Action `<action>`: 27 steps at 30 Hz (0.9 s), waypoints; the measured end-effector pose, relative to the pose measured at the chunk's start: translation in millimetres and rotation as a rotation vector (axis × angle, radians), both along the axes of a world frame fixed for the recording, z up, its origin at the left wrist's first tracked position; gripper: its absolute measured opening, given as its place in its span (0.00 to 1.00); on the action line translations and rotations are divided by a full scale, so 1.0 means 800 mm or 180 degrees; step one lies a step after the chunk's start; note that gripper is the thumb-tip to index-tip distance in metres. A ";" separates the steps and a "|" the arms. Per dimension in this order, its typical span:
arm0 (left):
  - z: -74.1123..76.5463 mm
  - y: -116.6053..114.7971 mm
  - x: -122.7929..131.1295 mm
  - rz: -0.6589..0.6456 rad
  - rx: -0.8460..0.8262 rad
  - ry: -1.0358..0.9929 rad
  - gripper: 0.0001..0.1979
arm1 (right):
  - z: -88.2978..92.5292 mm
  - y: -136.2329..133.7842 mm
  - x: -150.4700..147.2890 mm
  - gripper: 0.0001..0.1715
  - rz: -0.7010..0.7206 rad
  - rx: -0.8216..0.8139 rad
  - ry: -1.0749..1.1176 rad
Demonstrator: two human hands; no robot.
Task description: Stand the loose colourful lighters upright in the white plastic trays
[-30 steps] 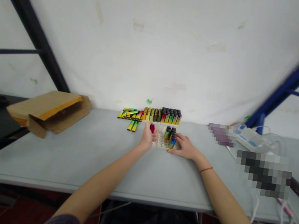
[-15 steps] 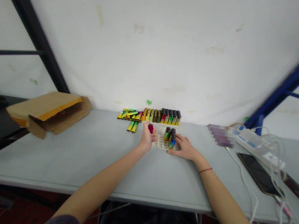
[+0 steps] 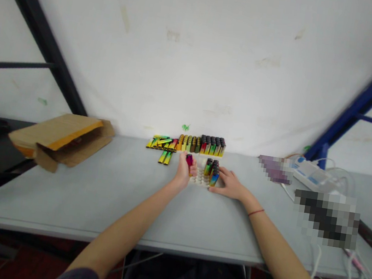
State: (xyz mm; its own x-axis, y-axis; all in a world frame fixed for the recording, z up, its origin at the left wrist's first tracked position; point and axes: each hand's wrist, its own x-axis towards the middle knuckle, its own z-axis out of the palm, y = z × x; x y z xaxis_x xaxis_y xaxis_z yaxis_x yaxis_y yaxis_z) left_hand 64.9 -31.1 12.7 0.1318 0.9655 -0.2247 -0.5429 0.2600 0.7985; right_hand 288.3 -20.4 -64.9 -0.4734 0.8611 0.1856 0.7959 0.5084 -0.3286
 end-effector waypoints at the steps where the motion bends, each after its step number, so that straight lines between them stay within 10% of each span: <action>1: -0.002 0.001 0.001 -0.0018 0.0075 0.0081 0.23 | 0.000 0.000 0.000 0.52 0.0000 -0.0004 0.0009; 13: -0.024 0.006 -0.003 0.0145 0.2547 0.2118 0.07 | -0.001 0.000 -0.001 0.53 -0.0008 0.0012 -0.0001; 27: -0.030 0.014 -0.013 -0.0309 0.2807 0.2567 0.08 | -0.002 0.001 0.000 0.49 -0.0009 0.0015 0.0021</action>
State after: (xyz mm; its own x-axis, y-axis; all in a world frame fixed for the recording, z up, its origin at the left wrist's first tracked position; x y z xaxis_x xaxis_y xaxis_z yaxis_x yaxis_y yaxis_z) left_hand 54.7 -20.1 -11.5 0.3379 0.8223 0.4580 0.1875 -0.5356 0.8234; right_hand 288.1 -19.6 -66.4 -0.4698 0.8614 0.1929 0.7951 0.5079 -0.3315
